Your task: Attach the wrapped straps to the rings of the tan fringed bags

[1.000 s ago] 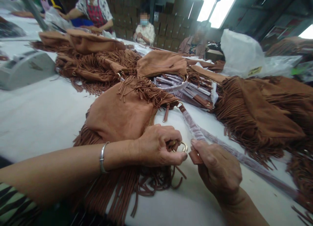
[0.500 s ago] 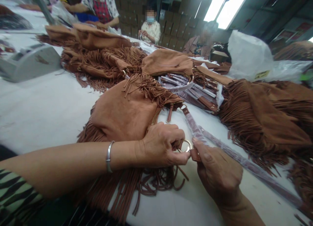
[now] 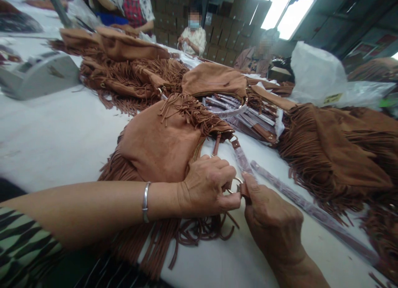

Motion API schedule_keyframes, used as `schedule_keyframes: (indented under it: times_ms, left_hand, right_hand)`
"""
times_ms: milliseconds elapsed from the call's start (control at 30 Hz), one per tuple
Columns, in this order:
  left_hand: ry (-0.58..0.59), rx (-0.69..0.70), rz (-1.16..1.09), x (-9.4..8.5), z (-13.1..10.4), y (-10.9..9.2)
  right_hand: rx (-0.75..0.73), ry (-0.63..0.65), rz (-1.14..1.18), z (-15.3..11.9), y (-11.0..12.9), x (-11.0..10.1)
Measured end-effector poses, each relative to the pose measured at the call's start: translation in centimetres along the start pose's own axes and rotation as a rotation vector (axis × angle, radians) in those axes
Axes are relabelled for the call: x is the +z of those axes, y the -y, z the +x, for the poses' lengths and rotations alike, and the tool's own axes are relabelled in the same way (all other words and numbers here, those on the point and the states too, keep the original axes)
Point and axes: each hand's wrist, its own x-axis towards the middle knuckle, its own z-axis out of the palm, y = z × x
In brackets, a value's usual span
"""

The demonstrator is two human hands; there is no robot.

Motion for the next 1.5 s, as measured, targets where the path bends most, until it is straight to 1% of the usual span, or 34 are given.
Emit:
schedule_keyframes:
  times_ms: [133, 233, 333, 400, 500, 633, 700, 767, 800, 867, 900, 967, 1000, 1067, 1133, 1233, 1300, 1333, 1400, 1433, 1500]
  left_hand:
    - [-0.001, -0.012, 0.024, 0.2, -0.1, -0.2]
    - [0.019, 0.011, 0.034, 0.3, -0.2, -0.2]
    - [0.099, 0.119, -0.006, 0.3, -0.3, -0.3]
    - [0.156, 0.179, -0.029, 0.3, -0.4, -0.4]
    - [0.246, 0.182, 0.013, 0.0, -0.2, -0.5]
    - [0.421, 0.203, 0.142, -0.6, 0.2, -0.4]
    - [0.477, 0.216, 0.182, -1.0, 0.4, -0.1]
    - [0.517, 0.215, 0.162, -1.4, 0.6, 0.2]
    - [0.533, 0.209, 0.130, -1.6, 0.7, 0.3]
    - [0.544, 0.199, 0.037, -1.8, 0.8, 0.7]
    - [0.536, 0.197, -0.011, -1.8, 0.8, 0.9]
    - [0.492, 0.201, -0.091, -1.7, 0.8, 1.3]
    - [0.467, 0.205, -0.124, -1.6, 0.7, 1.4]
    - [0.423, 0.206, -0.175, -1.2, 0.4, 1.5]
    - [0.409, 0.206, -0.210, -0.8, 0.1, 1.4]
    - [0.442, 0.161, -0.218, -0.6, 0.0, 1.2]
    - [0.496, 0.102, -0.241, -0.8, 0.3, 1.1]
    - [0.533, 0.066, -0.272, -1.1, 0.6, 1.1]
    - [0.616, -0.009, -0.352, -1.9, 1.3, 1.1]
    - [0.649, -0.038, -0.381, -2.2, 1.6, 1.2]
    - [0.674, -0.073, -0.379, -2.9, 2.0, 1.1]
  right_hand:
    - [0.019, 0.037, -0.073, 0.2, 0.3, -0.1]
    - [0.006, 0.081, -0.018, 0.3, -0.1, -0.1]
    - [-0.037, 0.169, 0.091, 0.4, -0.6, -0.3]
    - [-0.038, 0.217, 0.122, 0.5, -0.8, -0.5]
    - [0.043, 0.330, 0.206, 0.4, -1.1, -0.5]
    - [0.165, 0.520, 0.435, 0.1, -1.6, -0.4]
    - [0.196, 0.579, 0.552, 0.1, -1.9, -0.5]
    - [0.250, 0.629, 0.648, 0.1, -2.2, -0.6]
    - [0.283, 0.637, 0.684, 0.1, -2.3, -0.6]
    - [0.321, 0.612, 0.741, 0.1, -2.6, -0.7]
    - [0.310, 0.585, 0.761, 0.1, -2.7, -0.8]
    - [0.238, 0.533, 0.770, 0.2, -2.7, -1.0]
    - [0.201, 0.530, 0.752, 0.2, -2.7, -1.1]
    - [0.166, 0.567, 0.673, 0.3, -2.4, -1.3]
    - [0.185, 0.652, 0.602, 0.3, -2.1, -1.4]
    - [0.242, 0.759, 0.625, 0.2, -1.6, -1.0]
    - [0.263, 0.771, 0.700, 0.1, -1.5, -0.6]
    - [0.272, 0.751, 0.716, 0.1, -1.6, -0.5]
    - [0.287, 0.670, 0.669, 0.1, -1.7, -0.5]
    - [0.284, 0.611, 0.608, 0.1, -1.7, -0.7]
    - [0.245, 0.479, 0.455, 0.2, -1.8, -1.2]
